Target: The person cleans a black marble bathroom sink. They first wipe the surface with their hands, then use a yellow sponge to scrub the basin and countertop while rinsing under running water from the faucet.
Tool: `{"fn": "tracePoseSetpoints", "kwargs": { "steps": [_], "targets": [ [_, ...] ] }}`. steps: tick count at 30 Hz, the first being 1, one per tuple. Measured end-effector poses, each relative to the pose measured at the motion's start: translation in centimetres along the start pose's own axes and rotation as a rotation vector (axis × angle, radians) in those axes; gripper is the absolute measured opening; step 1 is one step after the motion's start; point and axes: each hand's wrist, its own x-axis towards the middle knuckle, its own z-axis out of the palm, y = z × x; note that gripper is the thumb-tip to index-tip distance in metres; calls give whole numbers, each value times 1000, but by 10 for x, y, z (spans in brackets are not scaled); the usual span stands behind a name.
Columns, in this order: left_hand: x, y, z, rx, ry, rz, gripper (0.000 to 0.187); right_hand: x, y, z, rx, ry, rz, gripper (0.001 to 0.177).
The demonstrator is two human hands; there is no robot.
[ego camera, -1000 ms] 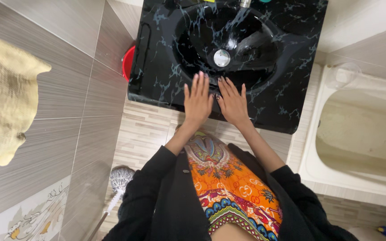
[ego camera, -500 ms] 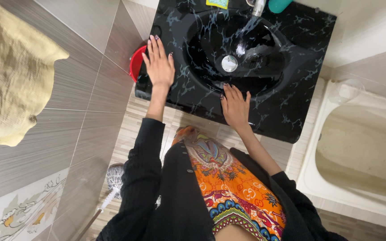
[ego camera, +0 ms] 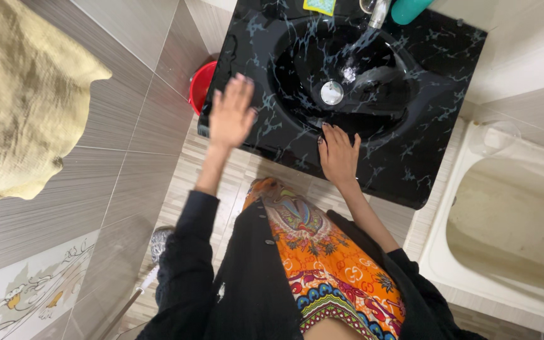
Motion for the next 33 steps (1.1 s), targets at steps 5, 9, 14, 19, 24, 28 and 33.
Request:
{"fn": "tracePoseSetpoints", "kwargs": {
  "steps": [5, 9, 14, 19, 24, 28, 33],
  "targets": [
    [12, -32, -1, -61, 137, -181, 68, 0, 0, 3, -20, 22, -4, 38],
    [5, 52, 24, 24, 94, 18, 70, 0, -1, 1, -3, 15, -2, 38],
    [-12, 82, 21, -174, 7, 216, 68, 1, -1, 3, -24, -2, 0, 38],
    [1, 10, 1, -36, -7, 125, 68, 1, 3, 8, -41, -26, 20, 38],
    [18, -39, -4, -58, 38, -57, 66, 15, -7, 20, -44, -70, 51, 40],
    [11, 23, 18, -12, 70, 29, 68, 40, -33, 32, -4, -32, -47, 44],
    [-16, 56, 16, -87, 44, 156, 66, 48, -46, 28, 93, 8, -93, 39]
  ]
}}
